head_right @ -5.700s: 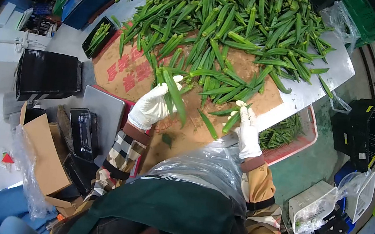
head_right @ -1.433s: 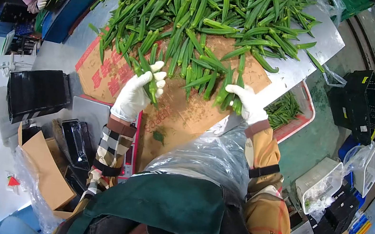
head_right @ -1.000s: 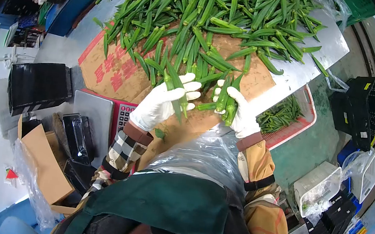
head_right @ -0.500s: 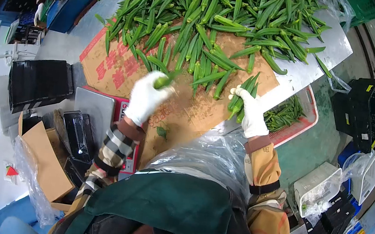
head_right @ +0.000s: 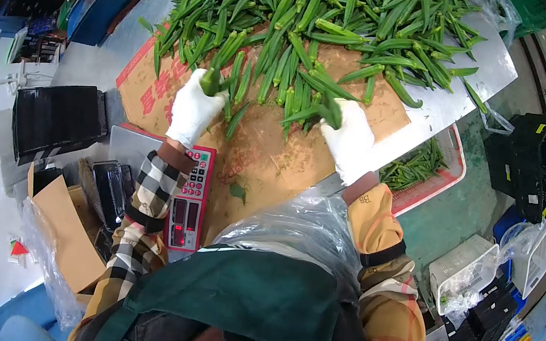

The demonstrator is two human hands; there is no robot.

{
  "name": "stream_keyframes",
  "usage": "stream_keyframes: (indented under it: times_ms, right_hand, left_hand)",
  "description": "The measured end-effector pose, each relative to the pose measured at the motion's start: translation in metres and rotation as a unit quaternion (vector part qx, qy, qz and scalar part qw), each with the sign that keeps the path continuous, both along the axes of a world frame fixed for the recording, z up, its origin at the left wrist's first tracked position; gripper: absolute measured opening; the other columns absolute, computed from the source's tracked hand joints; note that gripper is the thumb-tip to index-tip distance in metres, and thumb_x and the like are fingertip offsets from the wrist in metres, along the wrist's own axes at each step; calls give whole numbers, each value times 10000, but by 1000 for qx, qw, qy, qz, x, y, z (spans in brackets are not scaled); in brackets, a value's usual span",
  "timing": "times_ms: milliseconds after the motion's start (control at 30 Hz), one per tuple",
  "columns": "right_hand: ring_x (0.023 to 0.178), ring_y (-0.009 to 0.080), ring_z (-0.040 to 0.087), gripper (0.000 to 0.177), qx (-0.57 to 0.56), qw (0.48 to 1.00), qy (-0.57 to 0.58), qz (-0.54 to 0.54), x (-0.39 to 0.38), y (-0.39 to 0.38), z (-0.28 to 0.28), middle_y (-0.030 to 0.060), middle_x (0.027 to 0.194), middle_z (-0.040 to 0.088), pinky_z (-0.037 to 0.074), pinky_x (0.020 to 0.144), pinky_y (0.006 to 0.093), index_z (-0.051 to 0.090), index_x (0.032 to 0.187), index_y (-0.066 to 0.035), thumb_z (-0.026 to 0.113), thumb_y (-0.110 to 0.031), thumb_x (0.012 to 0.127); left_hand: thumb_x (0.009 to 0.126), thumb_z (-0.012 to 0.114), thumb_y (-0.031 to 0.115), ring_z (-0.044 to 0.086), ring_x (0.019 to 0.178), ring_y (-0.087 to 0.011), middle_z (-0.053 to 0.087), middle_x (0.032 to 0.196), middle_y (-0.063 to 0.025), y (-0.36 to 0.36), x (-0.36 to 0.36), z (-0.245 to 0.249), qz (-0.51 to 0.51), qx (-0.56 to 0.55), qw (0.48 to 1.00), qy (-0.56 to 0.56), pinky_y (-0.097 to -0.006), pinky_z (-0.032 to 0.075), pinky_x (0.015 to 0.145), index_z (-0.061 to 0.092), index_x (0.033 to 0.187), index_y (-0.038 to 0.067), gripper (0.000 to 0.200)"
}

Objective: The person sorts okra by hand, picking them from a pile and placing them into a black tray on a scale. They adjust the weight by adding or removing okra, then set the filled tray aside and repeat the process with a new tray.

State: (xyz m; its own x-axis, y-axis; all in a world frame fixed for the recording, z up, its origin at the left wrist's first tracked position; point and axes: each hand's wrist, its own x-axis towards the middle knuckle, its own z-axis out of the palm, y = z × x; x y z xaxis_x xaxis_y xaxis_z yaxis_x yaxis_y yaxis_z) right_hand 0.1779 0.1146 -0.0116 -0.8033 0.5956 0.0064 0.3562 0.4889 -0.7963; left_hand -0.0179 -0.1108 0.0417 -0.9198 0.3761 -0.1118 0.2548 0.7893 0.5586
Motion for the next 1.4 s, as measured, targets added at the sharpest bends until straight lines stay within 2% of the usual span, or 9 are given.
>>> stream_keyframes:
  times_ms: [167, 267, 433, 567, 700, 933, 1167, 1267, 1400]
  right_hand:
    - [1073, 317, 583, 514, 203, 961, -45, 184, -27, -14, -10, 84, 1065, 654, 532, 860, 421, 622, 1140, -102, 770, -47, 651]
    - [1038, 314, 589, 486, 224, 951, -102, 186, -36, -12, -5, 79, 1051, 655, 537, 822, 424, 632, 1115, -108, 784, -67, 655]
    - [980, 360, 670, 565, 142, 977, -149, 55, -26, 1, 1, 199, 1019, 673, 548, 847, 426, 628, 1252, -73, 768, -270, 742]
    - [1022, 375, 688, 636, -185, 971, -100, 117, 8, 9, 0, 264, 1101, 696, 536, 907, 417, 612, 1281, -2, 752, -297, 735]
    - [973, 374, 686, 574, -11, 915, -331, 229, 28, -31, 22, 207, 1024, 710, 546, 853, 453, 621, 1194, 2, 802, -315, 750]
    - [919, 365, 660, 481, 182, 887, -316, 284, 40, -75, 3, 178, 923, 666, 527, 767, 473, 608, 1103, -60, 796, -362, 779]
    - [818, 370, 705, 359, 292, 924, -234, -83, 112, 68, 10, 173, 893, 726, 556, 757, 494, 696, 1054, -69, 730, -300, 781]
    - [873, 347, 735, 482, 192, 919, -246, -239, 170, 144, 16, 158, 973, 757, 574, 789, 413, 690, 1184, -69, 814, -276, 767]
    - [894, 229, 717, 570, -74, 991, -91, -72, 139, 95, 41, 182, 1040, 741, 557, 822, 348, 644, 1232, 63, 826, -235, 781]
  left_hand:
    - [756, 823, 224, 667, 903, -355, 677, 912, -146, 4, 47, -48, -133, -224, 960, 100, -481, 525, 765, 628, 1045, 91, 373]
    - [889, 605, 163, 632, 872, -297, 648, 857, -89, 4, 61, -61, -155, -262, 933, 192, -446, 478, 737, 603, 960, 135, 77]
    - [797, 692, 140, 616, 888, -320, 648, 885, -94, -2, 56, -67, -169, -228, 930, 234, -454, 465, 731, 618, 1028, 116, 243]
    - [787, 745, 167, 624, 902, -333, 657, 915, -113, -6, 49, -65, -159, -206, 947, 187, -455, 480, 761, 630, 1091, 127, 328]
    - [771, 805, 216, 630, 932, -348, 665, 941, -134, -5, 50, -56, -133, -201, 958, 157, -456, 495, 798, 633, 1141, 146, 413]
    - [780, 801, 233, 627, 962, -328, 677, 953, -104, -5, 50, -63, -136, -223, 951, 166, -449, 495, 810, 630, 1110, 129, 386]
    - [793, 765, 218, 603, 991, -308, 656, 957, -90, -7, 50, -66, -132, -208, 956, 160, -445, 466, 814, 587, 1031, 128, 310]
    - [788, 784, 236, 618, 954, -335, 652, 949, -88, -5, 53, -61, -120, -202, 957, 170, -452, 486, 806, 593, 1032, 116, 332]
    - [789, 797, 259, 663, 942, -355, 695, 1006, -116, -3, 45, -45, -28, -115, 992, 37, -437, 527, 815, 628, 1069, 77, 375]
